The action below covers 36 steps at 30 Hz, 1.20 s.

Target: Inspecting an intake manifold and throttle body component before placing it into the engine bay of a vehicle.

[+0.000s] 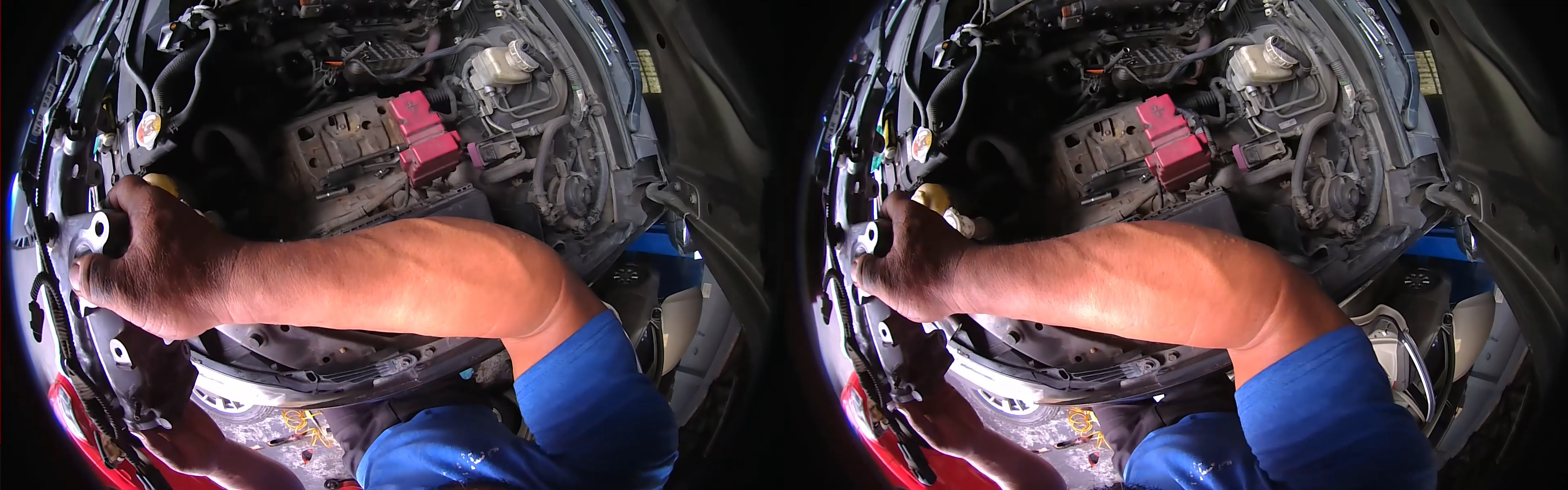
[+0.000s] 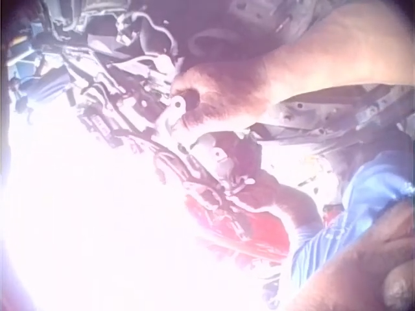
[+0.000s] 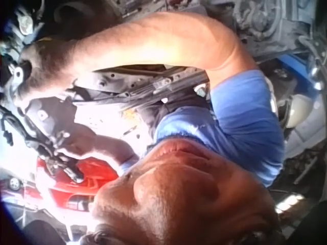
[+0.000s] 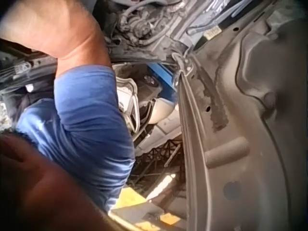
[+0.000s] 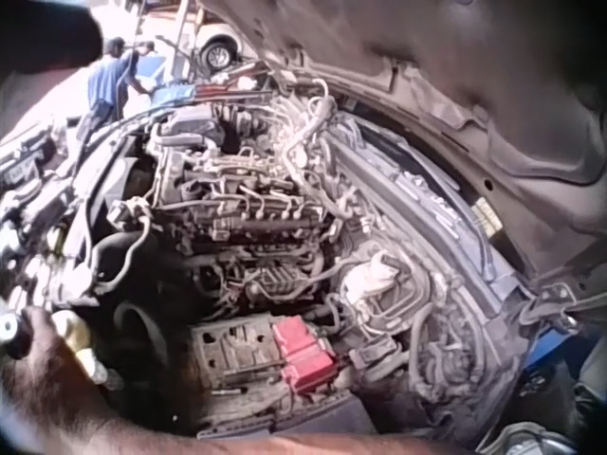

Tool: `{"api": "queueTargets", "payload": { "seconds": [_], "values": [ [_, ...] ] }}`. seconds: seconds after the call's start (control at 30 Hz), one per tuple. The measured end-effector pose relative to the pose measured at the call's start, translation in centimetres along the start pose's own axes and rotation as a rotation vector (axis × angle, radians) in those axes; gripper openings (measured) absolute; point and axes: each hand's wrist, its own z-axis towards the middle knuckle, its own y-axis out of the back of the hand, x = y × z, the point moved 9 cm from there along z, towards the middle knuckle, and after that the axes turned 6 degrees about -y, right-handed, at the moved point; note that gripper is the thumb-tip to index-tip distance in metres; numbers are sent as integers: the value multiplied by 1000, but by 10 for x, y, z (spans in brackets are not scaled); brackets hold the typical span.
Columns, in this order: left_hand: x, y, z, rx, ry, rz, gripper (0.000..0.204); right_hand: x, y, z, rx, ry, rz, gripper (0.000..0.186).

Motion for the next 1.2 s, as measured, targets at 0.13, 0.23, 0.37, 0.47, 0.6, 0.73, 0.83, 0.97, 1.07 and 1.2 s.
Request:
{"api": "queueTargets", "payload": {
  "seconds": [0.13, 0.23, 0.37, 0.47, 0.6, 0.73, 0.83, 0.97, 1.07, 1.2],
  "values": [
    [7, 0, -7, -36, -28, 30, 54, -1, 5, 1, -18, 56, -13, 57],
    [2, 21, -20, -99, -41, 56, 54, -5, 2, 2, 36, 28, 80, 56],
    [3, 30, -18, -135, -55, 32, 54, -11, 3, 4, 28, 28, 34, 56],
    [10, 17, -4, -75, -54, 39, 53, -17, 10, 7, -18, 24, 162, 35],
    [8, 17, 11, -25, -28, 112, 52, -6, 20, 10, -2, 99, 190, 34],
    [6, 18, 37, -24, -40, 48, 50, 3, 54, 1, -49, 110, 164, 39],
    [12, 10, 63, -43, 0, 177, 41, 9, 77, -5, -52, 169, 240, 38],
    [48, -19, 113, 91, 85, 129, 39, 23, 131, -22, -270, 189, -101, 29],
    [82, -38, 136, -19, 145, 177, 37, 21, 166, -24, -371, 255, -57, 30],
    [117, -51, 153, 44, 196, 250, 37, -9, 201, -26, -417, -3, 262, 36]
  ]
}}
